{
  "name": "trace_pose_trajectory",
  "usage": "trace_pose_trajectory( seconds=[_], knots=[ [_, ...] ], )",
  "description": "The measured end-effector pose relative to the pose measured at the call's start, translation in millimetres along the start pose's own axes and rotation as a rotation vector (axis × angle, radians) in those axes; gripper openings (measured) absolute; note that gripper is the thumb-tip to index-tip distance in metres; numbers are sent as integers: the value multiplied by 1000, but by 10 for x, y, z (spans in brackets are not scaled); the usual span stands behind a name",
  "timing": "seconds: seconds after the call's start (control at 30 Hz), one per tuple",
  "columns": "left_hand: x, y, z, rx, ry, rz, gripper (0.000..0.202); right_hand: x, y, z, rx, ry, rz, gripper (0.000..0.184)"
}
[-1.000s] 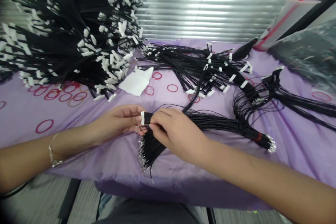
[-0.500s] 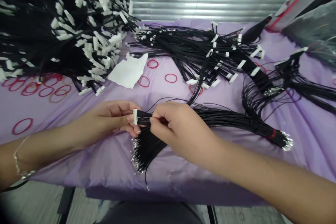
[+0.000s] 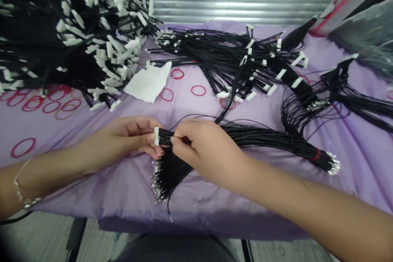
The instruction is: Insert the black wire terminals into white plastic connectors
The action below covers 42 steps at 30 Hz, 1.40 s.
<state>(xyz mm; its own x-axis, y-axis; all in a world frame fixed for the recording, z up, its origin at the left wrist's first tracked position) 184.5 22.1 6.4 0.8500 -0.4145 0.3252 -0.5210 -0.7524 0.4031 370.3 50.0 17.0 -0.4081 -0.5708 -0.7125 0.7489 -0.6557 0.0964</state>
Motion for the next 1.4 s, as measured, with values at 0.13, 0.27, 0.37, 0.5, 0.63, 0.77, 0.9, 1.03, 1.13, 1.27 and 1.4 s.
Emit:
trace_pose_trajectory(
  seconds=[0.13, 0.27, 0.37, 0.5, 0.63, 0.77, 0.9, 1.03, 1.13, 1.27, 1.4],
  knots=[
    [7, -1, -7, -7, -13, 0, 6, -5, -18, 1, -3, 8, 19, 20],
    [7, -9, -4, 1, -22, 7, 6, -7, -30, 2, 3, 11, 28, 21],
    [0, -12, 4, 16, -27, 14, 5, 7, -38, 4, 9, 7, 35, 23],
    [-16, -17, 26, 28, -31, 18, 6, 48, -52, 12, -16, 72, 18, 22],
    [-17, -25, 52, 47, -40, 19, 9, 92, -66, 14, -34, 126, 14, 21],
    [-4, -26, 51, 49, -49, 11, 9, 114, -79, 8, -32, 173, 19, 22],
    [-7, -23, 26, 7, -14, -16, 6, 86, -69, -26, -73, 224, 18, 20],
    [-37, -24, 2, 5, 61, 13, 6, 20, -15, -105, -208, 281, -69, 11],
    [-62, -29, -6, 10, 100, 51, 6, -11, 23, -155, -340, 345, -99, 17],
    [-85, -32, -3, 0, 143, 51, 5, -22, 21, -168, -390, 433, -169, 21],
    [-100, -32, 8, 7, 177, 89, 5, 26, -29, -137, -462, 503, -211, 18]
  ],
)
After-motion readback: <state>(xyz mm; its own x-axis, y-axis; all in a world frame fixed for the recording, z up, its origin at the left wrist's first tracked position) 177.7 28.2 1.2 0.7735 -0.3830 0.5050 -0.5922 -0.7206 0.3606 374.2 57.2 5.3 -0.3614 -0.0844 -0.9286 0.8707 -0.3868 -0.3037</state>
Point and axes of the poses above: each hand's wrist, its own y-axis away from the middle knuckle, its own x-axis out of the palm, z = x × y, the point moved 1 cm from there along -y, towards the middle knuckle, and after that the axes turned 9 degrees about z, right-handed, at the moved point
